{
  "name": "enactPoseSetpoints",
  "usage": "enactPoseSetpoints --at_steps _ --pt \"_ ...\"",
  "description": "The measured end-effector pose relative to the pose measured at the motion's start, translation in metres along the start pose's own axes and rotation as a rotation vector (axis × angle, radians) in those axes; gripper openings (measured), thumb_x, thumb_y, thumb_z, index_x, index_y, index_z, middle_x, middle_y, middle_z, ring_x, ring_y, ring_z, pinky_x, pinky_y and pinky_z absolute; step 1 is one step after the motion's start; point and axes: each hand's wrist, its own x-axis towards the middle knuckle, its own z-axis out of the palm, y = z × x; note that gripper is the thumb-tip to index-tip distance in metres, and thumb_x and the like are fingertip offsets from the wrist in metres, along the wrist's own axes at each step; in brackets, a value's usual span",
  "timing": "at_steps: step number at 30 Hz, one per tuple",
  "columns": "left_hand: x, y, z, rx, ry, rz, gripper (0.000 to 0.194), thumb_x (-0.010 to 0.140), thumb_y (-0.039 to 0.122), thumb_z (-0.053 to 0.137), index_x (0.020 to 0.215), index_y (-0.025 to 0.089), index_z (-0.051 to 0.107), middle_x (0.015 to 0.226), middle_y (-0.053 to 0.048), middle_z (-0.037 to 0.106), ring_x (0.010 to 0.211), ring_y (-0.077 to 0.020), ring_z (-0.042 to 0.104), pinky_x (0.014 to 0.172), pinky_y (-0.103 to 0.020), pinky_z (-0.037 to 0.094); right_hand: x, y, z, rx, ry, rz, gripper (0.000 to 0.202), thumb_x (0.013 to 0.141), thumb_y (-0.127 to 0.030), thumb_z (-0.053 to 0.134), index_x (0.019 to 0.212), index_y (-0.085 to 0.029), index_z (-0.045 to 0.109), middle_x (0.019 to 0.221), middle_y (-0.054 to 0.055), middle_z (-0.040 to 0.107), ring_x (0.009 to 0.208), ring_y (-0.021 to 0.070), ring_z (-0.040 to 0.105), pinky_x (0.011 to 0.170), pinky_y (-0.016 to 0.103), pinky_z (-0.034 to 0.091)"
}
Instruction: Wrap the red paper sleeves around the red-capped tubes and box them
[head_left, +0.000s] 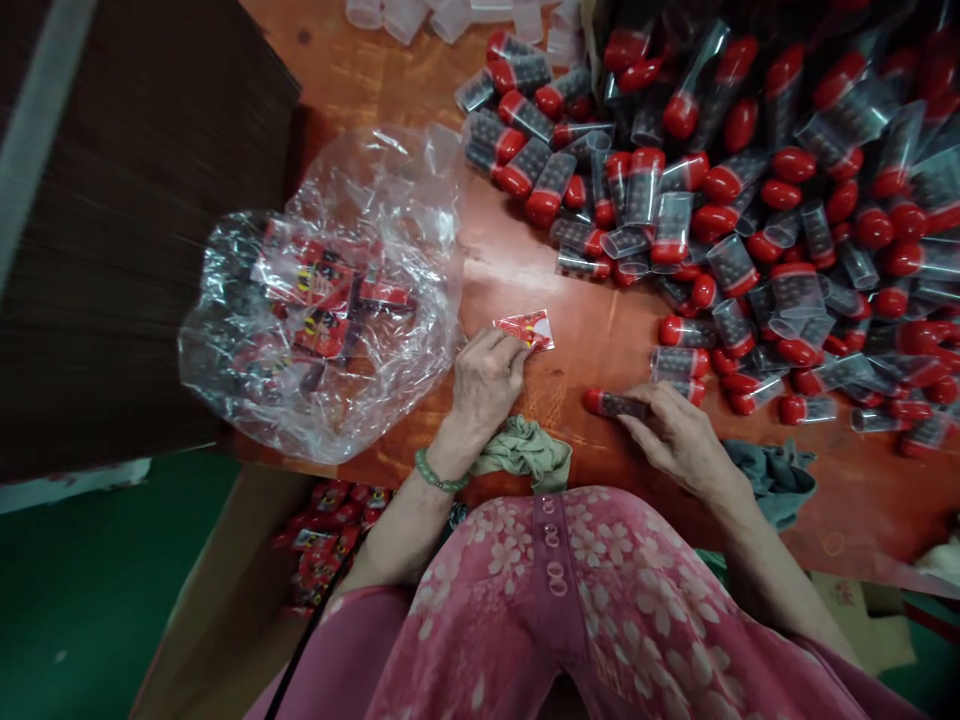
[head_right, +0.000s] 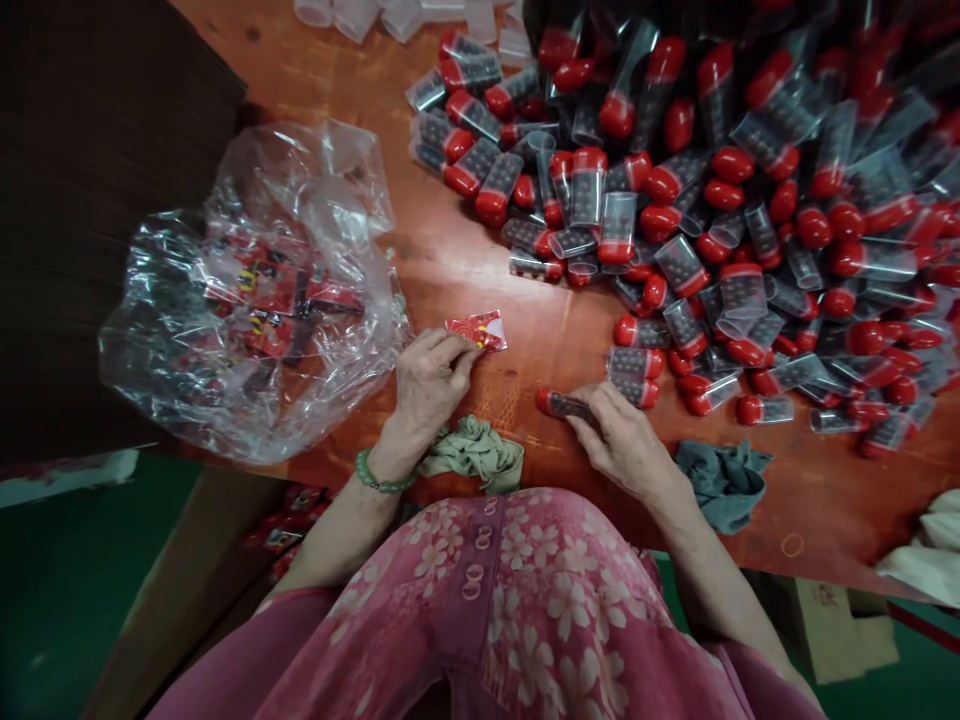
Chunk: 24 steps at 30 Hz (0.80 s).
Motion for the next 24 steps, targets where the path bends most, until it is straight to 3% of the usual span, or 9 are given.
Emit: enactPoseSetpoints --at_steps 3,6,10,12,17,24 --pt "0.001 0.0 -0.006 -0.065 0.027 -0.018 0.019 0.087 0.025 0.067 0.071 0.017 0.07 0.068 -0.002 0.065 0.067 -0.0153 0.06 0.064 -0.027 0.046 0.002 0.002 0.001 0.023 0.015 0.018 0.027 0.097 -0.019 0.053 0.124 -0.021 0.056 0.104 0.01 0.066 0.094 0.022 0.065 0.085 0.04 0.056" --pt "0.001 0.008 -0.021 -0.18 0.015 -0.023 0.012 0.084 0.023 0.072 0.074 0.018 0.072 0.069 -0.001 0.069 0.066 -0.013 0.062 0.063 -0.025 0.048 0.011 -0.002 -0.004 0.132 0.11 0.002 0.024 0.094 -0.019 0.058 0.117 -0.023 0.063 0.1 0.008 0.068 0.09 0.0207 0.066 0.081 0.037 0.056" --pt "-0.002 0.025 -0.043 -0.406 -0.096 -0.116 0.003 0.08 0.022 0.075 0.078 0.019 0.076 0.075 0.0 0.074 0.065 -0.0111 0.066 0.064 -0.023 0.052 0.025 -0.018 -0.015 0.203 0.302 -0.035 0.026 0.091 -0.021 0.064 0.115 -0.029 0.067 0.095 0.004 0.071 0.087 0.0207 0.068 0.077 0.036 0.055" --pt "-0.004 0.032 -0.051 -0.476 -0.146 -0.173 0.004 0.079 0.023 0.077 0.077 0.019 0.076 0.074 0.0 0.075 0.064 -0.0112 0.066 0.063 -0.023 0.053 0.029 -0.026 -0.017 0.205 0.338 -0.066 0.029 0.091 -0.023 0.065 0.118 -0.032 0.066 0.096 0.004 0.072 0.088 0.0216 0.069 0.079 0.037 0.056" --pt "-0.006 0.04 -0.061 -0.537 -0.181 -0.153 0.006 0.077 0.024 0.079 0.075 0.019 0.077 0.071 0.0 0.074 0.061 -0.0103 0.065 0.059 -0.021 0.052 0.03 -0.037 -0.018 0.134 0.275 -0.117 0.03 0.091 -0.023 0.065 0.119 -0.033 0.067 0.096 0.005 0.074 0.085 0.0234 0.071 0.078 0.041 0.058" --pt "-0.012 0.041 -0.064 -0.385 -0.224 0.026 0.008 0.083 0.024 0.074 0.08 0.017 0.076 0.069 0.0 0.071 0.061 -0.01 0.063 0.06 -0.022 0.05 0.024 -0.038 -0.027 0.05 0.019 -0.176 0.04 0.094 -0.018 0.06 0.131 -0.032 0.059 0.109 0.006 0.07 0.09 0.0196 0.069 0.08 0.034 0.059"
